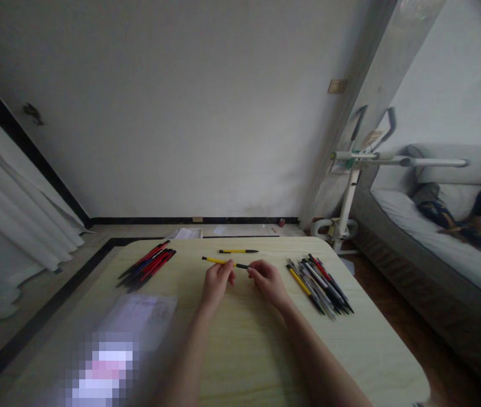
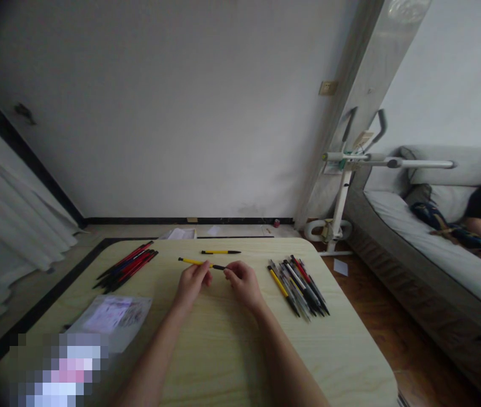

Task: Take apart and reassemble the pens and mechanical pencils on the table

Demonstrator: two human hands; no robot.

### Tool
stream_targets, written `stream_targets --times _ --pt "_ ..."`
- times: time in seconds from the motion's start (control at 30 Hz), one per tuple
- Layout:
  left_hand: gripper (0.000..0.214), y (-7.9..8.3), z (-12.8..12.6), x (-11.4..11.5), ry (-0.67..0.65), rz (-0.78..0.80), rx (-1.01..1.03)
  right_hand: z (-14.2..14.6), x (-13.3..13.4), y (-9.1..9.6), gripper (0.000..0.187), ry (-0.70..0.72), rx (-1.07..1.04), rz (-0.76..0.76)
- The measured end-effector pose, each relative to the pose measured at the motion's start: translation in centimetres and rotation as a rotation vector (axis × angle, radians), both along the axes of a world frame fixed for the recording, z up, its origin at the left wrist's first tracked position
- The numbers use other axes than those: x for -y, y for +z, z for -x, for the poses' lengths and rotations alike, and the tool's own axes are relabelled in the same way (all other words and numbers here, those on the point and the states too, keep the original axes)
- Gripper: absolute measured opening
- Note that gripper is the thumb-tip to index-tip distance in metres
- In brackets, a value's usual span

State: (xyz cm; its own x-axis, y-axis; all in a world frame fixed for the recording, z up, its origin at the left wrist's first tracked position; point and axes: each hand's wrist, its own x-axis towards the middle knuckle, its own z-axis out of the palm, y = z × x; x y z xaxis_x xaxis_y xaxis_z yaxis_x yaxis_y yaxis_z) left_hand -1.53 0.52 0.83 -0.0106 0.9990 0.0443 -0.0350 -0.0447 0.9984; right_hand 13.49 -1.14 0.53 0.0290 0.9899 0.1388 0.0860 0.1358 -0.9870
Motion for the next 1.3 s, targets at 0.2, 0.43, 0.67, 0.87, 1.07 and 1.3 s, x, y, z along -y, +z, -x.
stream_targets --times 0.2,0.43,0.67,0.87,1.07,1.3 --pt "0.044 -0.41 0.01 -0.07 0.022 0.026 0.025 -0.15 -0.13 0.16 0.022 -0.044 -0.006 0.003" --pt "0.045 -0.74 0.12 -0.37 0.077 0.08 0.106 -0.27 -0.11 0.14 0.02 -0.059 0.02 -0.023" --pt "0.044 -0.34 0.29 -0.34 0.099 0.122 0.132 -0.39 -0.12 0.05 0.018 -0.058 0.029 -0.022" --pt "0.046 0.08 0.22 -0.23 0.115 0.136 0.13 -0.53 -0.36 -0.36 0.02 -0.05 0.016 -0.008" --pt "0.044 -0.26 0.24 -0.41 0.118 0.142 0.152 -0.59 -0.28 -0.15 0.018 -0.037 -0.002 -0.021" --pt "0.043 -0.5 0.33 -0.48 0.1 0.137 0.142 -0.67 -0.26 -0.22 0.021 -0.036 -0.009 0.006"
